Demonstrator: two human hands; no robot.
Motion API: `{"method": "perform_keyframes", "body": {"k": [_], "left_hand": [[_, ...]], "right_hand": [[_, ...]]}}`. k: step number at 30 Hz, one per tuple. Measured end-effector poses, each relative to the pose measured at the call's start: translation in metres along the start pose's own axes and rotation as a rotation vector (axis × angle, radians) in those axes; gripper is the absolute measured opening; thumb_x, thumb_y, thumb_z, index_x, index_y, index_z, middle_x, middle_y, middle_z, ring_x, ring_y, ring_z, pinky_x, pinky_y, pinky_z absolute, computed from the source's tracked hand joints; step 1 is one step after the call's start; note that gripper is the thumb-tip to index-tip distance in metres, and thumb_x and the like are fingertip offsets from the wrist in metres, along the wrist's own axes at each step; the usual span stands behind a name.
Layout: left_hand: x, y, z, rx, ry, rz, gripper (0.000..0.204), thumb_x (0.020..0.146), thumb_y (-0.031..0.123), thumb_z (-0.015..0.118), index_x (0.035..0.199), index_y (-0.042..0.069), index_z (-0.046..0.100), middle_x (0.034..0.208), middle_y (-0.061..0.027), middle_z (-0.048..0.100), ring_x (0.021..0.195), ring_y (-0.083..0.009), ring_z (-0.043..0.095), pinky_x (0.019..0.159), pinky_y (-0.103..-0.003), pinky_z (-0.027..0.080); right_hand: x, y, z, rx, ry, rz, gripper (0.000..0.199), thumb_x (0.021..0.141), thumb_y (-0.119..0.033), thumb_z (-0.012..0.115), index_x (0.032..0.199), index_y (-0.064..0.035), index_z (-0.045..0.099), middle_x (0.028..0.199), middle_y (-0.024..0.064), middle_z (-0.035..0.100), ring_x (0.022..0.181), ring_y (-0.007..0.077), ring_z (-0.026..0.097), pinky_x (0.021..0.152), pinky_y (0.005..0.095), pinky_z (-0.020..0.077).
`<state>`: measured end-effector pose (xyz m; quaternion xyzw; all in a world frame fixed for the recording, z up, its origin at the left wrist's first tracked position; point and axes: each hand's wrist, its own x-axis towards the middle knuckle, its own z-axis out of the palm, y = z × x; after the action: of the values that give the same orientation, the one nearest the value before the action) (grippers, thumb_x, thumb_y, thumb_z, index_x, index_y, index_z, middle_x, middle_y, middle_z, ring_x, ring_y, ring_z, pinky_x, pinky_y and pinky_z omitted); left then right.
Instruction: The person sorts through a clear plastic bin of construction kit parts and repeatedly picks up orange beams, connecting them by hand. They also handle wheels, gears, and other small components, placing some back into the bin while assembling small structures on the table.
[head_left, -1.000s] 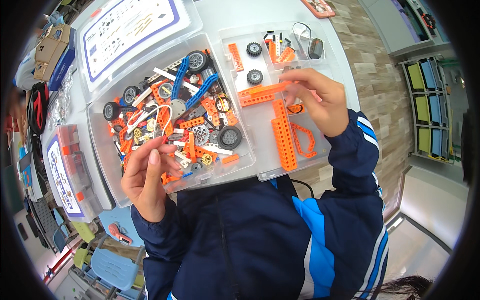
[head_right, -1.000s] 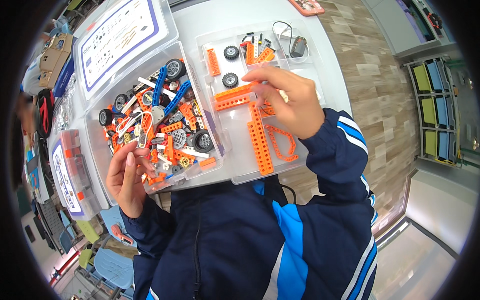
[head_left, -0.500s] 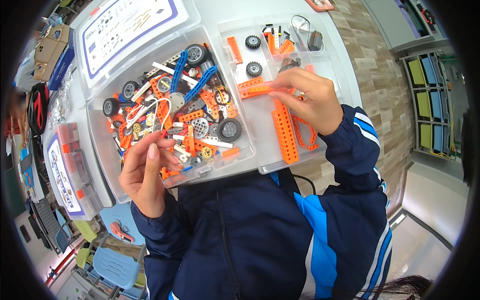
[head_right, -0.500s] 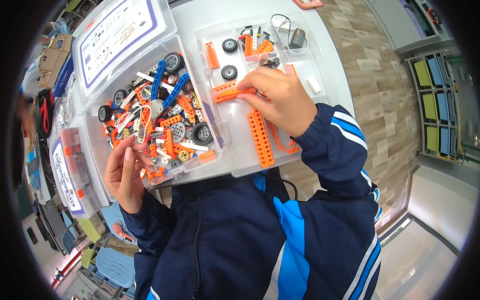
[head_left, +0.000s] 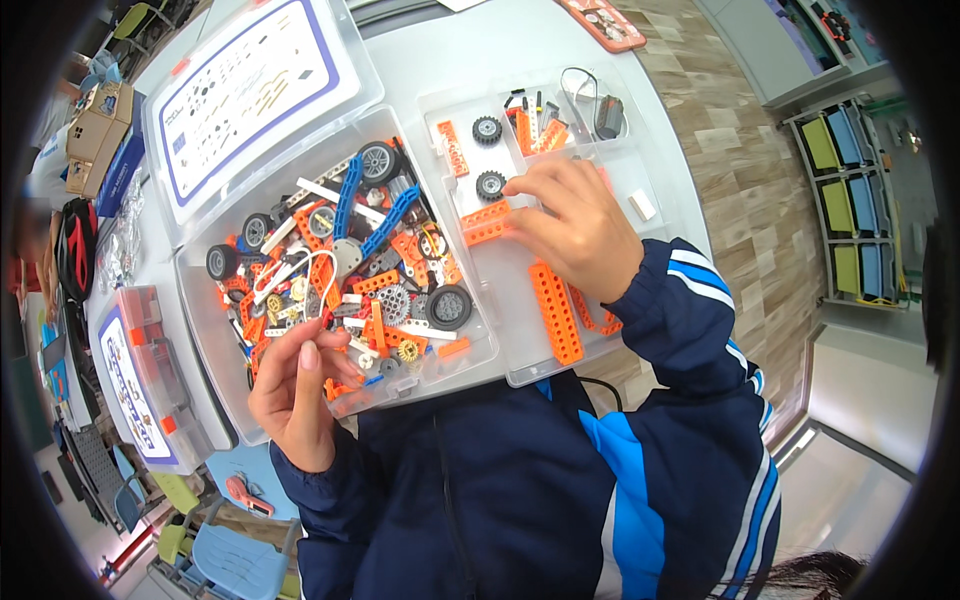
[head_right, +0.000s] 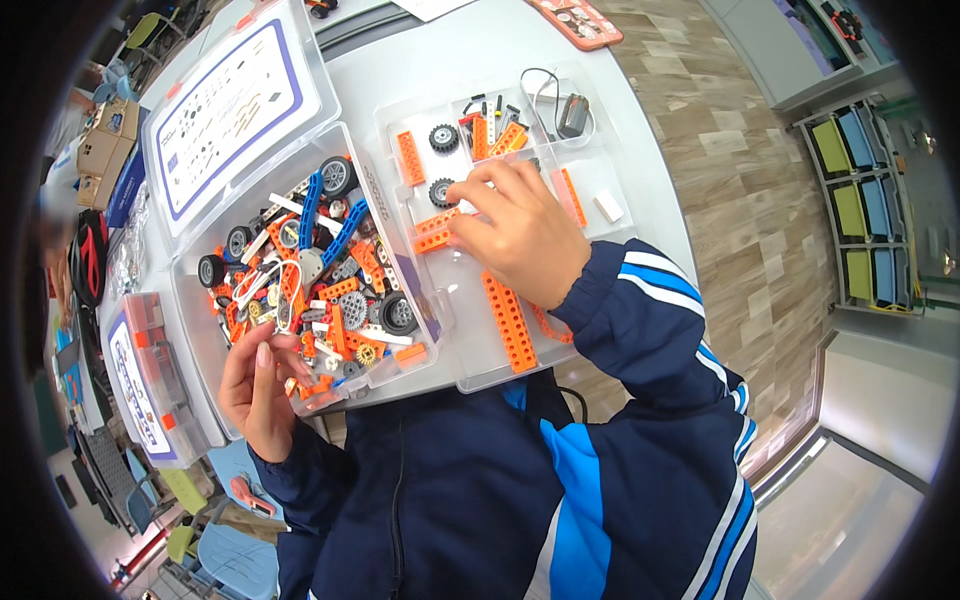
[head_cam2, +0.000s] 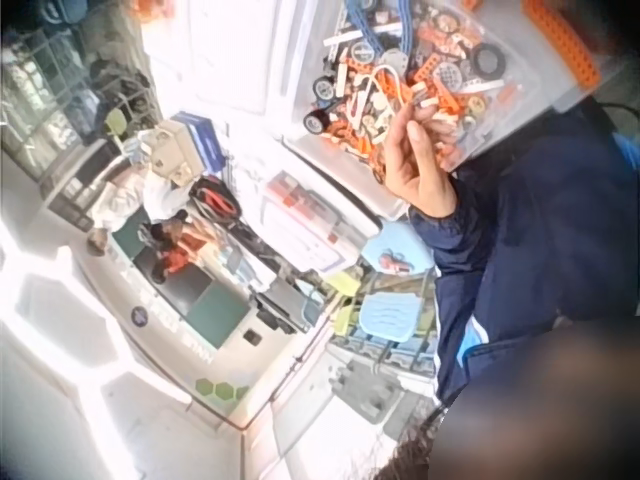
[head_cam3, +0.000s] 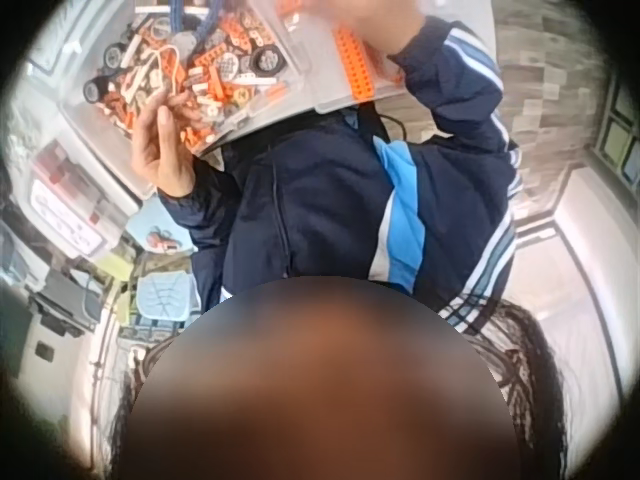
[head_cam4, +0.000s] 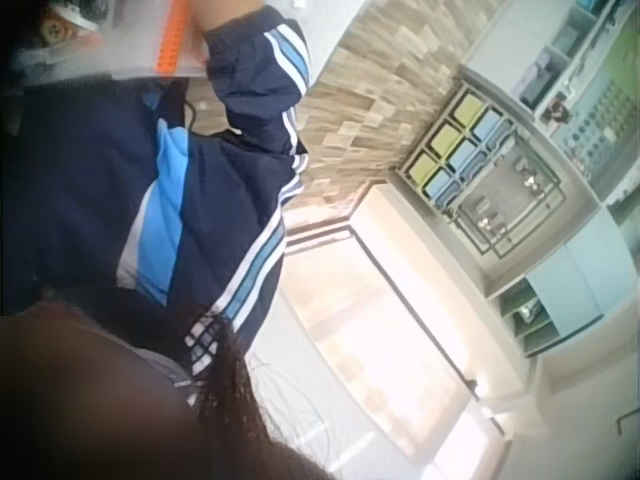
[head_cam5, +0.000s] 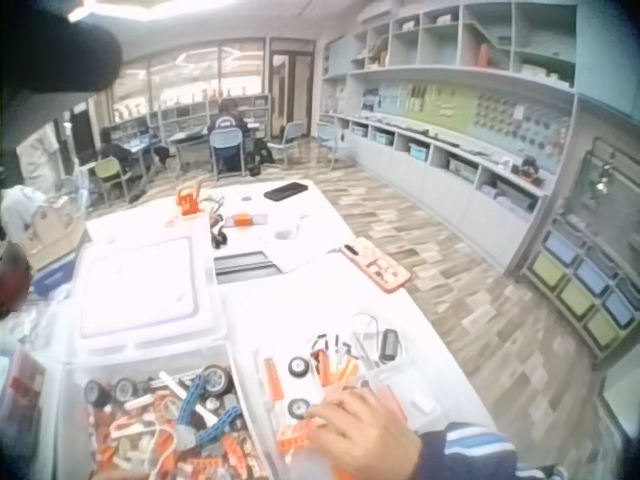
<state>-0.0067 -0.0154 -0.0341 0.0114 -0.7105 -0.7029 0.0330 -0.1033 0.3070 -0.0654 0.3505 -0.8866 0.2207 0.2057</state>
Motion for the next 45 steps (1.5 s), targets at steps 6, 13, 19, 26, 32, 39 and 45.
{"method": "perform_keyframes", "body": {"k": [6,13,19,26,32,39,45], "left_hand": [[0.000,-0.004,-0.003,-0.009,-0.011,0.001,0.030,0.109,0.008,0.053,0.133,-0.008,0.061,0.109,-0.0222,0.072,0.075,-0.0188,0.067,0.065,-0.030,0.056],[0.001,-0.007,-0.004,-0.017,0.036,0.003,0.027,0.107,0.009,0.055,0.126,-0.008,0.064,0.105,-0.0206,0.073,0.073,-0.0192,0.068,0.063,-0.030,0.057],[0.002,-0.009,-0.006,-0.005,0.049,-0.005,0.028,0.108,0.011,0.055,0.128,-0.007,0.063,0.105,-0.0205,0.072,0.073,-0.0184,0.067,0.062,-0.030,0.056],[0.004,-0.010,-0.007,0.003,0.034,-0.002,0.029,0.109,0.012,0.055,0.129,-0.007,0.063,0.106,-0.0203,0.071,0.074,-0.0184,0.067,0.063,-0.029,0.056],[0.004,-0.011,-0.009,0.009,0.034,-0.001,0.030,0.109,0.011,0.055,0.131,-0.007,0.063,0.108,-0.0202,0.071,0.076,-0.0176,0.066,0.063,-0.029,0.055],[0.002,-0.011,-0.008,0.008,0.052,0.012,0.029,0.108,0.011,0.056,0.130,-0.008,0.064,0.107,-0.0205,0.072,0.076,-0.0178,0.066,0.063,-0.029,0.056],[0.004,-0.011,-0.008,-0.001,0.036,0.015,0.029,0.108,0.010,0.056,0.129,-0.008,0.064,0.107,-0.0202,0.072,0.075,-0.0182,0.067,0.063,-0.030,0.056]], "right_hand": [[0.004,-0.005,0.003,-0.106,-0.029,-0.051,0.018,0.074,-0.007,0.072,0.091,-0.0021,0.068,0.116,0.0134,0.068,0.109,0.0324,0.062,0.093,0.0468,0.0483],[0.010,-0.026,0.011,-0.174,-0.073,-0.023,0.020,0.079,-0.010,0.069,0.098,-0.0024,0.067,0.116,0.0121,0.066,0.113,0.0305,0.061,0.095,0.0494,0.0475],[0.009,-0.029,0.012,-0.177,-0.104,-0.002,0.021,0.079,-0.009,0.070,0.098,-0.0030,0.068,0.112,0.0092,0.067,0.110,0.0277,0.061,0.096,0.0489,0.0475],[0.013,-0.021,0.019,-0.221,-0.140,-0.001,0.014,0.078,-0.009,0.070,0.091,-0.0067,0.065,0.091,0.0050,0.065,0.098,0.0237,0.062,0.093,0.0442,0.0474],[0.021,-0.007,-0.003,-0.100,-0.180,-0.026,0.024,0.080,-0.015,0.076,0.101,-0.0067,0.067,0.095,0.0058,0.065,0.104,0.0265,0.062,0.096,0.0453,0.0458],[0.008,0.014,-0.121,0.018,0.113,0.158,0.035,0.078,-0.006,0.086,0.111,-0.0013,0.075,0.107,0.0121,0.075,0.100,0.0314,0.067,0.088,0.0399,0.0529],[-0.041,-0.007,-0.136,-0.019,-0.001,0.379,0.034,0.076,-0.005,0.086,0.108,-0.0006,0.075,0.107,0.0127,0.073,0.101,0.0332,0.065,0.090,0.0415,0.0527]]}}
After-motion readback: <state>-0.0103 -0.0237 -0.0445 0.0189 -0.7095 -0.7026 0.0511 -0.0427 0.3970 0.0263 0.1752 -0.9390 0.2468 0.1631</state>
